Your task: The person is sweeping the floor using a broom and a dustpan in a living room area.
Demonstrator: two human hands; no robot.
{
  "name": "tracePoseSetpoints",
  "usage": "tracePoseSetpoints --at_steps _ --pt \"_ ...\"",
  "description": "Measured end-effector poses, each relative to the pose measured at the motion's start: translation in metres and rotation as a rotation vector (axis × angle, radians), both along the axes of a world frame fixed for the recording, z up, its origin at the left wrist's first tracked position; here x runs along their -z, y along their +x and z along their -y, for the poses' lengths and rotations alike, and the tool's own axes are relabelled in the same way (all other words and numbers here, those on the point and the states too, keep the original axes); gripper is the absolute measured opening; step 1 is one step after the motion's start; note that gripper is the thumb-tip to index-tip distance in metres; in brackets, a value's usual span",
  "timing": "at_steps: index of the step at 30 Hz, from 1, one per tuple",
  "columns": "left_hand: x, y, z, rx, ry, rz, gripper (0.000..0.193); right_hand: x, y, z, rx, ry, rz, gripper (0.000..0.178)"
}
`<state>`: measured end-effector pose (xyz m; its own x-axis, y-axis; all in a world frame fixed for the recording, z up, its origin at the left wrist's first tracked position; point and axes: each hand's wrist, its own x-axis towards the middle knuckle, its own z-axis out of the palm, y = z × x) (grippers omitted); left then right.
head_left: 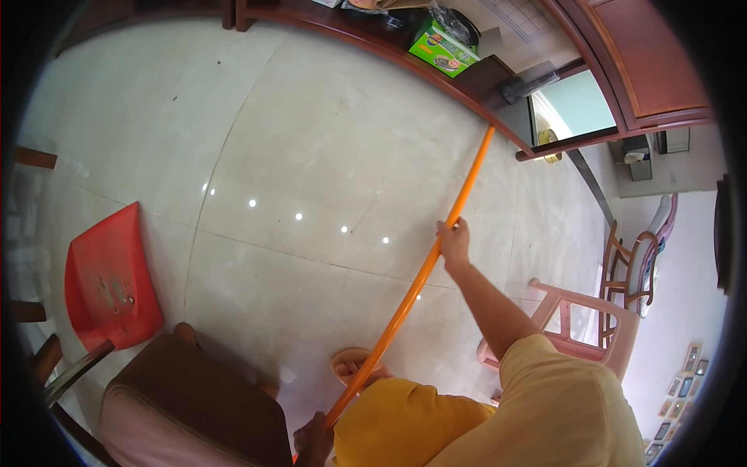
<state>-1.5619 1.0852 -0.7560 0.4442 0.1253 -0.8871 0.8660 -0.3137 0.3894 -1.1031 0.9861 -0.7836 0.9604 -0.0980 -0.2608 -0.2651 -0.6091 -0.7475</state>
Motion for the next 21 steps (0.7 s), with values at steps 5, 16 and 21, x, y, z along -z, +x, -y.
tracePoseSetpoints --at_steps 5,16,21 --pt "0.020 -0.052 0.013 -0.664 -0.125 -0.041 0.032 0.019 -0.008 -0.036 -0.153 0.119 0.098 0.038" --pt "-0.020 0.033 -0.018 -0.154 -0.068 0.080 0.031 -0.028 0.046 0.037 0.021 -0.040 -0.125 0.024" --pt "-0.050 -0.030 -0.035 -0.173 -0.072 -0.015 0.030 -0.023 -0.036 -0.017 -0.029 0.208 -0.200 0.023"
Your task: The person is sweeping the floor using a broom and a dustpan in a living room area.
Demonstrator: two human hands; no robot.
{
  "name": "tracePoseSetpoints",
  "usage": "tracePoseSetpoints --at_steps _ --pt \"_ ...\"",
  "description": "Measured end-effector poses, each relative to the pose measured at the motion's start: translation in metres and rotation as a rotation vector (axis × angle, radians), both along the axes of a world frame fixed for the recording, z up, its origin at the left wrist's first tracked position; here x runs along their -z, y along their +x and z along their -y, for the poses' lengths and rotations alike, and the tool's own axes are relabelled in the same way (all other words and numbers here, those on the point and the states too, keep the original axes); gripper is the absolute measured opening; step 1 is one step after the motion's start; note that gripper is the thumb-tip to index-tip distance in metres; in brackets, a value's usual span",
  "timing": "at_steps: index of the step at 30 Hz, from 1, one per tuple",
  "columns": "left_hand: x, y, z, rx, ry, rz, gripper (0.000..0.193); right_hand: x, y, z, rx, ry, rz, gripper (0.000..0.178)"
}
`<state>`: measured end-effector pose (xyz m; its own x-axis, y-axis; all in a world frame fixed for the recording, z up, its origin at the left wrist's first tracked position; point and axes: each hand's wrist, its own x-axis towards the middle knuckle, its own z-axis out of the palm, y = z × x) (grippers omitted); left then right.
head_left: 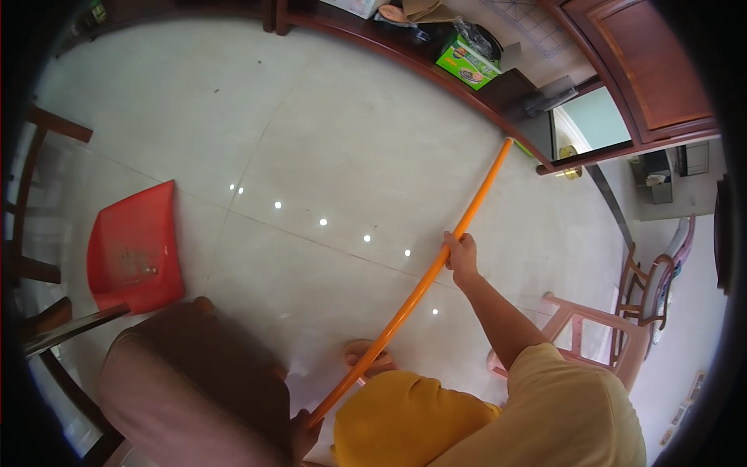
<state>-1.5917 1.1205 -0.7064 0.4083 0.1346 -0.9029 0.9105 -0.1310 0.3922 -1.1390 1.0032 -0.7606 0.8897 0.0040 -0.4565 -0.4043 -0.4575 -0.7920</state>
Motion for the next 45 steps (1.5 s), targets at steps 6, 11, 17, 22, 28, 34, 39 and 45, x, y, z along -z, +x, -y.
tracePoseSetpoints --at_steps 6,11,17,22,28,34,39,45 --pt "-0.034 -0.071 -0.024 0.044 -0.097 -0.139 0.030 -0.014 0.009 -0.085 -0.266 0.272 -0.215 0.022" --pt "-0.067 -0.147 -0.033 0.084 -0.231 -0.289 0.029 -0.004 -0.033 -0.140 -0.494 0.226 -0.197 0.023" --pt "-0.093 -0.238 -0.020 0.137 -0.363 -0.390 0.029 -0.044 -0.180 -0.104 -0.860 0.315 -0.643 0.027" --pt "-0.104 -0.292 0.007 0.135 -0.423 -0.367 0.028 -0.051 -0.177 -0.114 -0.825 0.412 -0.705 0.022" --pt "-0.115 -0.291 0.027 0.124 -0.370 -0.339 0.029 -0.049 -0.136 -0.130 -0.750 0.428 -0.671 0.019" --pt "-0.163 -0.328 0.017 0.484 -0.283 -0.583 0.031 -0.067 -0.173 -0.078 -0.948 0.465 -0.996 0.015" --pt "-0.194 -0.364 -0.002 0.208 -0.390 -0.672 0.031 -0.080 -0.190 -0.070 -0.915 0.491 -1.051 0.013" --pt "-0.263 -0.339 -0.004 0.128 -0.064 -0.510 0.029 -0.085 -0.169 -0.071 -0.991 0.867 -0.988 0.016"
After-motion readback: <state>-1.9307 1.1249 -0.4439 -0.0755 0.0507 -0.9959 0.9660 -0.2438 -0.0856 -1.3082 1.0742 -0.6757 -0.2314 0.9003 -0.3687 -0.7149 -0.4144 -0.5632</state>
